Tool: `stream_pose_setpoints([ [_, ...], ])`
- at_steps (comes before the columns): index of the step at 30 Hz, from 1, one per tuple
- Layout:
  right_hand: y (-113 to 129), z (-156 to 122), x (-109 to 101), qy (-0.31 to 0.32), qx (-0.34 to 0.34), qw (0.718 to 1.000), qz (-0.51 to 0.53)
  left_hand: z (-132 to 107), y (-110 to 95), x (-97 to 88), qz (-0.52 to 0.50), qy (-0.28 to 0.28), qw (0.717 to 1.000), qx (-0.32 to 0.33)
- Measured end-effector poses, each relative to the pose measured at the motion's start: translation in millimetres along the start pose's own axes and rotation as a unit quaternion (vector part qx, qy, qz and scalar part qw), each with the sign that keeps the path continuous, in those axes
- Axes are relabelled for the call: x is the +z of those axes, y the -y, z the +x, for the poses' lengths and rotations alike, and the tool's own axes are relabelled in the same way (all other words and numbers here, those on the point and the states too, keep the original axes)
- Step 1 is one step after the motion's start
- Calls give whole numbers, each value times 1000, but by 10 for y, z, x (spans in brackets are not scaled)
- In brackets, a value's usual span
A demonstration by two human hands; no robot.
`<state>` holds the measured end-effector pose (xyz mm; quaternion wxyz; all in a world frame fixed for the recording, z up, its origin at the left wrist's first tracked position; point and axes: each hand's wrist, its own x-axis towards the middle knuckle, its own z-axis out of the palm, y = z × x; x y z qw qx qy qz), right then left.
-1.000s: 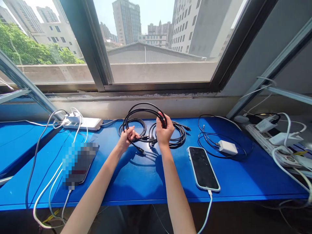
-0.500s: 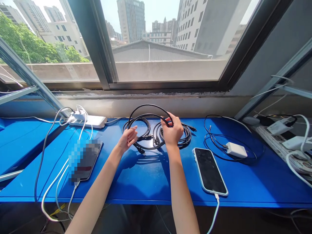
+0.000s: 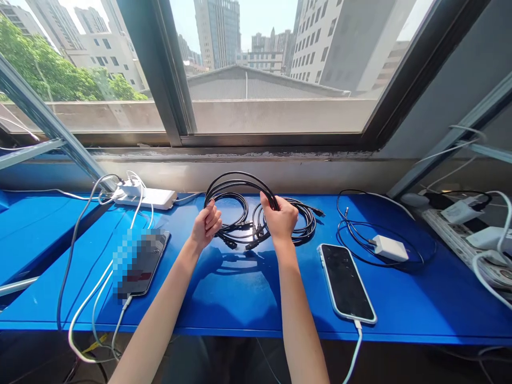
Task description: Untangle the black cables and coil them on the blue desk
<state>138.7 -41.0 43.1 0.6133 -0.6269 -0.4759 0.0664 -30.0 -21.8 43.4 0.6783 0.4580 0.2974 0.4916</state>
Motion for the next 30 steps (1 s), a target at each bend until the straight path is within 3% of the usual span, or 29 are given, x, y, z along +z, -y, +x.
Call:
stream_pose_setpoints([
  [3,-26,13,5,-20,-31,999,-4,-15,-16,-31,23,23,999,-7],
  [6,-8,19,13,10,-38,999,22,-38,-29,-46,43,38,998,-5],
  [11,18,12,33,99,38,990,88,-41,-21,-19,63,23,998,15],
  [18,2,18,43,106,85,978,156,18,21,22,109,-11,993,31],
  [24,15,55,12,86,124,965,213,45,89,-44,313,-120,942,23],
  [30,-3,90,-17,78,147,953,255,42,112,-85,376,-122,918,36],
])
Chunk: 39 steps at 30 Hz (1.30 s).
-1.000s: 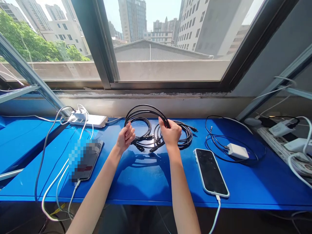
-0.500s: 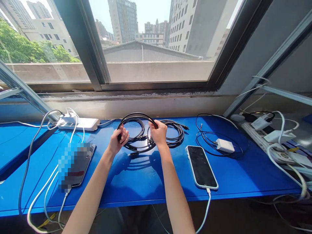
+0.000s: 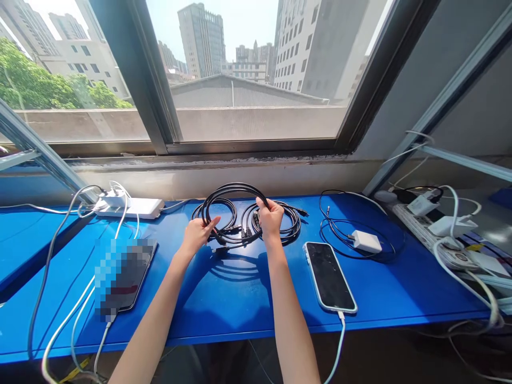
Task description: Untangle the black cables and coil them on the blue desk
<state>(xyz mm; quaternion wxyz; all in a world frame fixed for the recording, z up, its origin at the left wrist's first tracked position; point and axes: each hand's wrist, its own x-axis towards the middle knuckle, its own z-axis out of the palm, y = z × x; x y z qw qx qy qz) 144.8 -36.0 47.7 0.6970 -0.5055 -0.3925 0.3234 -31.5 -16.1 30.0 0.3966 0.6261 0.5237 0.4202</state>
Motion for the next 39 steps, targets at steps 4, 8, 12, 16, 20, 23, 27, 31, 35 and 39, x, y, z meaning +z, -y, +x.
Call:
stream_pose_setpoints([
  [4,16,7,-39,11,12,1000,17,-8,-24,-42,12,-24,999,22],
  [8,37,10,-86,26,17,999,27,-15,-35,-91,-7,-27,999,31],
  [12,49,12,-104,32,8,998,46,-25,-67,-99,-43,49,998,9],
  [16,68,0,-80,16,-5,997,70,-44,-103,-88,-64,140,988,-19],
  [20,86,-30,-20,-25,-27,995,89,-53,-117,-96,-70,155,985,-33],
  [23,84,-67,37,-59,-51,992,102,-63,-144,-104,-59,170,982,-64],
  [27,69,-114,94,-108,-82,984,113,-81,-189,-108,-30,204,975,-88],
  [31,62,-146,142,-139,-103,977,121,-107,-197,-90,-14,204,974,-94],
  [35,78,-180,188,-102,-105,980,137,-167,-220,-38,-8,254,960,-116],
  [39,94,-211,205,-37,-104,982,154,-220,-252,29,-35,348,922,-168],
])
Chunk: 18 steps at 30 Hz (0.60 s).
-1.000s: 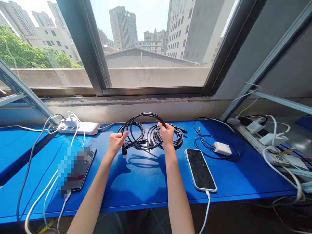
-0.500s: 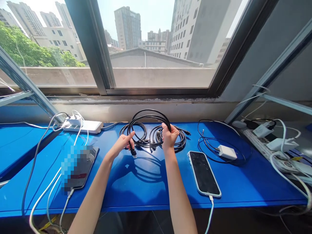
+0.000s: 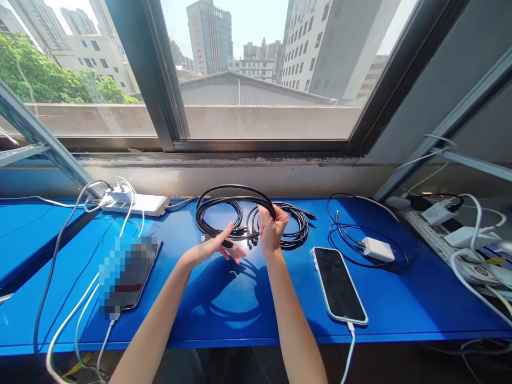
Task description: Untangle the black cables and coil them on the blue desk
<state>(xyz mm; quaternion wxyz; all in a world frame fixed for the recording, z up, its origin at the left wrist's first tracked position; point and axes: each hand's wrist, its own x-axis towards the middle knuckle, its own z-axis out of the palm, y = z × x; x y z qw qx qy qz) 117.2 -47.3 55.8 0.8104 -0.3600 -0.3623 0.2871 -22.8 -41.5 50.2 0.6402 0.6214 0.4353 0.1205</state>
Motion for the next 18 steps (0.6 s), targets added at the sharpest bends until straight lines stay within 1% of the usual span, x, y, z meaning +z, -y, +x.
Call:
stream_pose_setpoints([
  [2,4,-12,5,21,-1,1000,14,20,18,26,-24,14,1000,-15],
  [4,7,-24,13,37,-5,999,28,50,55,40,-53,-4,999,-12],
  [6,11,-38,22,48,-8,998,41,81,89,50,-84,-48,995,25],
  [9,18,-57,28,59,-4,997,56,104,94,68,-122,-113,981,101],
  [13,17,-64,30,79,20,994,66,97,19,91,-203,-158,948,187],
  [15,10,-66,46,93,38,993,69,91,-14,97,-239,-184,929,213],
  [18,-14,-77,98,104,69,990,70,87,-36,95,-256,-219,915,221],
])
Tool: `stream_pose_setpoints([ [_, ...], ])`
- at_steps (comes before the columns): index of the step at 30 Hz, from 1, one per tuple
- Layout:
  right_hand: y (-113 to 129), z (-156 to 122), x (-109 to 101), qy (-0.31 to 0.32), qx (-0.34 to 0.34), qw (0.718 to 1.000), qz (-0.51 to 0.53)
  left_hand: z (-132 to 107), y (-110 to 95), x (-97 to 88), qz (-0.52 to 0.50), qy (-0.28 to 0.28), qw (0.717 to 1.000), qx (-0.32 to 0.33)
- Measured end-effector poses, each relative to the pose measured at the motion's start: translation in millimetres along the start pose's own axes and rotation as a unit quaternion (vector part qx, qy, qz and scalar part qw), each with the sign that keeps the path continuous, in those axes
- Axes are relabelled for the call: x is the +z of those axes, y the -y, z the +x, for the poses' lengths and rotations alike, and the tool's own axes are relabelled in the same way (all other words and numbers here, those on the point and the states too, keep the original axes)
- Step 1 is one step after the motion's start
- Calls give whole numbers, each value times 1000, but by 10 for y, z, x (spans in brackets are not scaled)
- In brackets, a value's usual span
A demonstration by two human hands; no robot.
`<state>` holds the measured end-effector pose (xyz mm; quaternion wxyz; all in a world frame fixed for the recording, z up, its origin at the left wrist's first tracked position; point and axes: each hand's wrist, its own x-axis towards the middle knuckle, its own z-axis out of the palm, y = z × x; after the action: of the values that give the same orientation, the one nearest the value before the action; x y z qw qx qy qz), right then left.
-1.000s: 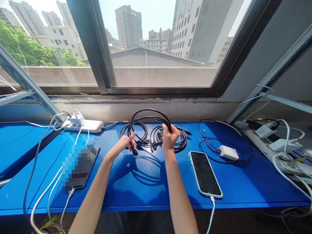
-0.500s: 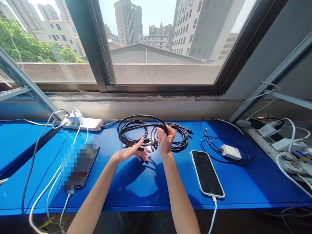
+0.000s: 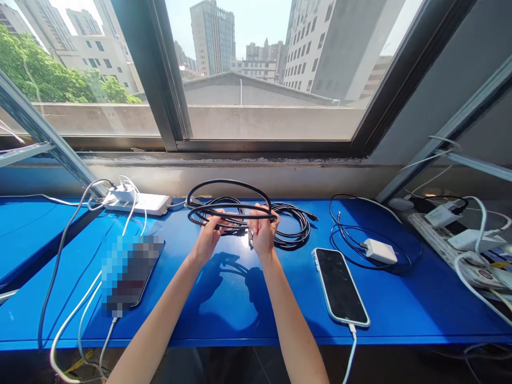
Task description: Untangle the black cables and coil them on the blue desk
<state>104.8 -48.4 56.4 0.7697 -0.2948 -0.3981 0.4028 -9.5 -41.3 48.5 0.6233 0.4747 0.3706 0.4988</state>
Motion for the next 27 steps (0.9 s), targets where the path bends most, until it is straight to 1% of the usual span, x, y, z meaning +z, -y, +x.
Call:
stream_pose_setpoints([
  [5,-95,-13,74,-3,68,998,-11,27,-24,-61,-4,-76,997,29],
  [8,-151,-13,70,-14,97,995,-36,64,-47,-161,16,-117,993,22],
  [10,-177,0,44,-25,105,993,-54,90,-68,-250,54,-131,990,14],
  [12,-197,22,2,-42,104,990,-84,109,-94,-342,97,-132,986,10],
  [15,-225,55,-82,-75,66,980,-174,121,-132,-449,136,-112,984,-11],
  [17,-246,72,-147,-69,15,966,-250,117,-150,-486,152,-88,984,-39],
  [20,-277,92,-243,-12,-65,939,-337,97,-156,-493,177,-46,980,-81],
  [22,-292,104,-295,24,-100,920,-378,82,-148,-478,189,-21,977,-101],
  [25,-300,117,-344,70,-119,896,-423,74,-129,-451,202,-6,974,-106],
  [27,-300,122,-358,93,-120,888,-433,81,-124,-447,202,-14,976,-85],
])
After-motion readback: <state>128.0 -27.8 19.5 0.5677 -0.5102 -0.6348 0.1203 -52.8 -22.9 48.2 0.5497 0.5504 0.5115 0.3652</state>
